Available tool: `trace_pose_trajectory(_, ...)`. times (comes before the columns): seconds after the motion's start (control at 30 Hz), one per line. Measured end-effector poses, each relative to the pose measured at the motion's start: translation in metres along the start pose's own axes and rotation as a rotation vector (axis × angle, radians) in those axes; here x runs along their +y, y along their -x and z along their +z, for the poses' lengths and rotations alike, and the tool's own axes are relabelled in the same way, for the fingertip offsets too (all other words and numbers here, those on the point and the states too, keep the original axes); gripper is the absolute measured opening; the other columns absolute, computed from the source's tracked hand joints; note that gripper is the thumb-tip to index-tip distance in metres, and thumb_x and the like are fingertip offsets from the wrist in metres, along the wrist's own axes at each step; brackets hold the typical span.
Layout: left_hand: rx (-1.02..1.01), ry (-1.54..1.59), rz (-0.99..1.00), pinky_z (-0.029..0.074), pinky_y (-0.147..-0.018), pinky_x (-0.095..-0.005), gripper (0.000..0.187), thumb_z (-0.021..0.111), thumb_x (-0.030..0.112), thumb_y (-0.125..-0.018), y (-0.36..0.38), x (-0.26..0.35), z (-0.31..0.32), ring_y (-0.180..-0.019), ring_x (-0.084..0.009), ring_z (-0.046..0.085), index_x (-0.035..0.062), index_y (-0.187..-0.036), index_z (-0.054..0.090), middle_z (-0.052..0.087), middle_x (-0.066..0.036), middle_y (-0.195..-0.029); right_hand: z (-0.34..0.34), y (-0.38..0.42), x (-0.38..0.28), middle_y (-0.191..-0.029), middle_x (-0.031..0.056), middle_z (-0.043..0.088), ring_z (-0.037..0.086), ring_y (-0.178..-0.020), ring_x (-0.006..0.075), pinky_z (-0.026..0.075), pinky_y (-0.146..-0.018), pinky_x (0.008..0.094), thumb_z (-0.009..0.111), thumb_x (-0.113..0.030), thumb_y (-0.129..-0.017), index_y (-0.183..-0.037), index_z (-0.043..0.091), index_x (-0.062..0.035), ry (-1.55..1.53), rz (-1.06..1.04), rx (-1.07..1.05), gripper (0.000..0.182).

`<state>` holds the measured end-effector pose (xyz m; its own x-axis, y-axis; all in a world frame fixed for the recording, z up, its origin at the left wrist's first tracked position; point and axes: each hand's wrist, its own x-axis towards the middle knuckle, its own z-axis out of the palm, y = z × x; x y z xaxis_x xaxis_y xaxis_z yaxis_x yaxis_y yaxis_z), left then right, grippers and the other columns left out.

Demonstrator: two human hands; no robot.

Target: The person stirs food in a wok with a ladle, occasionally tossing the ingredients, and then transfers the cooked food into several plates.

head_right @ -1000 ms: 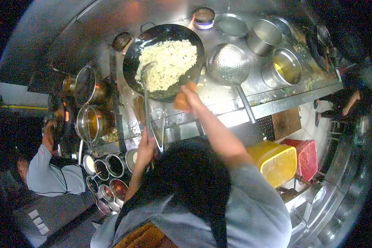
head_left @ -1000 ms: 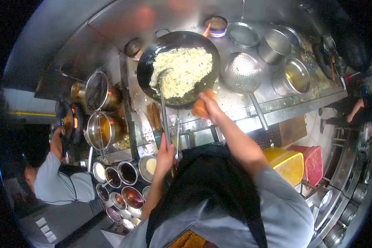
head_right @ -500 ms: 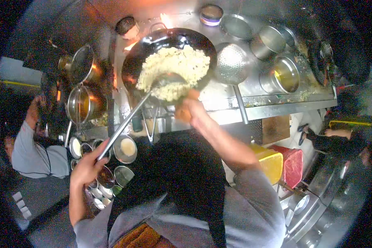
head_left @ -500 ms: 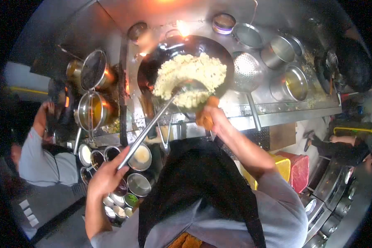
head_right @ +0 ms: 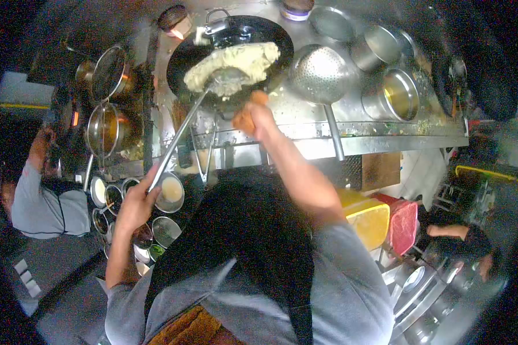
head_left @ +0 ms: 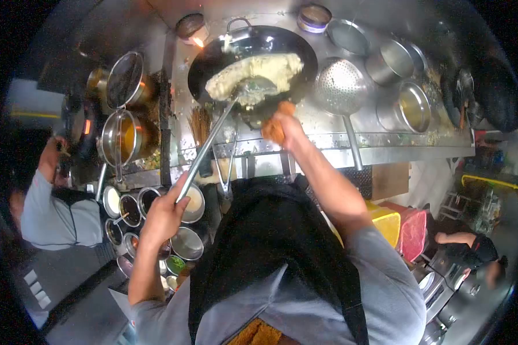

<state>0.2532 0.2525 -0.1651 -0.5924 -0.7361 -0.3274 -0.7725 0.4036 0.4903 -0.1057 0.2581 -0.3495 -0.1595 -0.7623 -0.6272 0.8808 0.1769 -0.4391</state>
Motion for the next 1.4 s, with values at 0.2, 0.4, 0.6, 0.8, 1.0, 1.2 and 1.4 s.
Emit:
trace_pose_trajectory(0.2, -0.027, 0.862, -0.297, 0.033, -0.038, -0.0182, 0.061, 0.055, 0.025, -0.099, -0.006, 0.044, -0.035, -0.044, -0.0046, 0.038, 0.0182, -0.155, 0.030, 0.043, 0.001, -0.061, -0.042, -0.023, -0.001, -0.103, 0.0152, 0.063, 0.067, -0.089, 0.0286, 0.058, -0.072, 0.0448, 0.060, -0.024, -0.094, -0.114, 0.050, -0.0022, 0.110, -0.038, -0.002, 0.032)
trace_pose_trajectory(0.4, -0.170, 1.362, -0.466, 0.032, -0.035, -0.0238, 0.056, 0.052, 0.023, -0.101, -0.102, 0.005, 0.029, -0.041, -0.0082, 0.036, 0.0218, -0.154, 0.032, 0.039, 0.004, -0.059, -0.092, 0.079, -0.010, -0.104, 0.0119, 0.066, 0.067, -0.090, 0.0260, 0.057, -0.074, 0.0433, 0.059, -0.046, -0.094, -0.120, 0.056, -0.0043, 0.116, 0.021, 0.075, 0.050)
trace_pose_trajectory(0.6, -0.051, 0.671, -0.319, 0.044, -0.041, -0.0317, 0.057, 0.053, 0.021, -0.101, -0.164, 0.007, 0.035, -0.043, -0.0152, 0.050, 0.0216, -0.154, 0.032, 0.059, -0.001, -0.068, -0.080, 0.036, -0.003, -0.097, 0.0114, 0.065, 0.067, -0.081, 0.0261, 0.057, -0.066, 0.0393, 0.052, -0.058, -0.094, -0.117, 0.056, -0.0046, 0.254, -0.066, 0.109, 0.058)
trace_pose_trajectory(0.8, 0.204, 0.057, -0.100, 0.051, -0.089, -0.0476, 0.061, 0.052, 0.016, -0.098, -0.125, -0.025, 0.037, -0.104, -0.0422, 0.065, 0.0156, -0.153, 0.028, 0.063, -0.030, -0.115, -0.016, -0.045, -0.007, -0.094, 0.0150, 0.064, 0.066, -0.073, 0.0294, 0.056, -0.053, 0.0416, 0.064, -0.034, -0.092, -0.112, 0.053, 0.0006, 0.185, 0.039, -0.001, 0.042)
trace_pose_trajectory(1.0, 0.048, 0.018, -0.102, 0.051, -0.080, -0.0542, 0.065, 0.058, 0.019, -0.095, -0.085, -0.037, 0.076, -0.091, -0.0497, 0.063, 0.0253, -0.153, 0.029, 0.066, -0.030, -0.090, -0.027, -0.080, 0.006, -0.091, 0.0214, 0.061, 0.065, -0.073, 0.0344, 0.058, -0.058, 0.0428, 0.054, -0.006, -0.084, -0.106, 0.049, 0.0067, 0.108, 0.026, 0.045, 0.026)
trace_pose_trajectory(1.2, 0.019, -0.040, 0.013, 0.051, -0.070, -0.0522, 0.066, 0.064, 0.009, -0.089, -0.001, 0.011, -0.037, -0.079, -0.0454, 0.065, 0.0251, -0.148, 0.040, 0.066, -0.027, -0.089, -0.020, 0.050, 0.001, -0.087, 0.0164, 0.061, 0.064, -0.072, 0.0332, 0.056, -0.058, 0.0493, 0.051, -0.001, -0.085, -0.106, 0.051, -0.0003, -0.044, 0.061, 0.001, 0.020)
trace_pose_trajectory(1.4, -0.105, -0.188, -0.037, 0.050, -0.070, -0.0532, 0.063, 0.062, 0.012, -0.090, -0.025, 0.013, 0.012, -0.078, -0.0439, 0.064, 0.0225, -0.148, 0.039, 0.066, -0.024, -0.086, -0.037, 0.034, 0.004, -0.095, 0.0185, 0.060, 0.065, -0.077, 0.0307, 0.058, -0.062, 0.0447, 0.053, -0.004, -0.083, -0.111, 0.050, -0.0009, 0.258, 0.084, 0.055, 0.028)
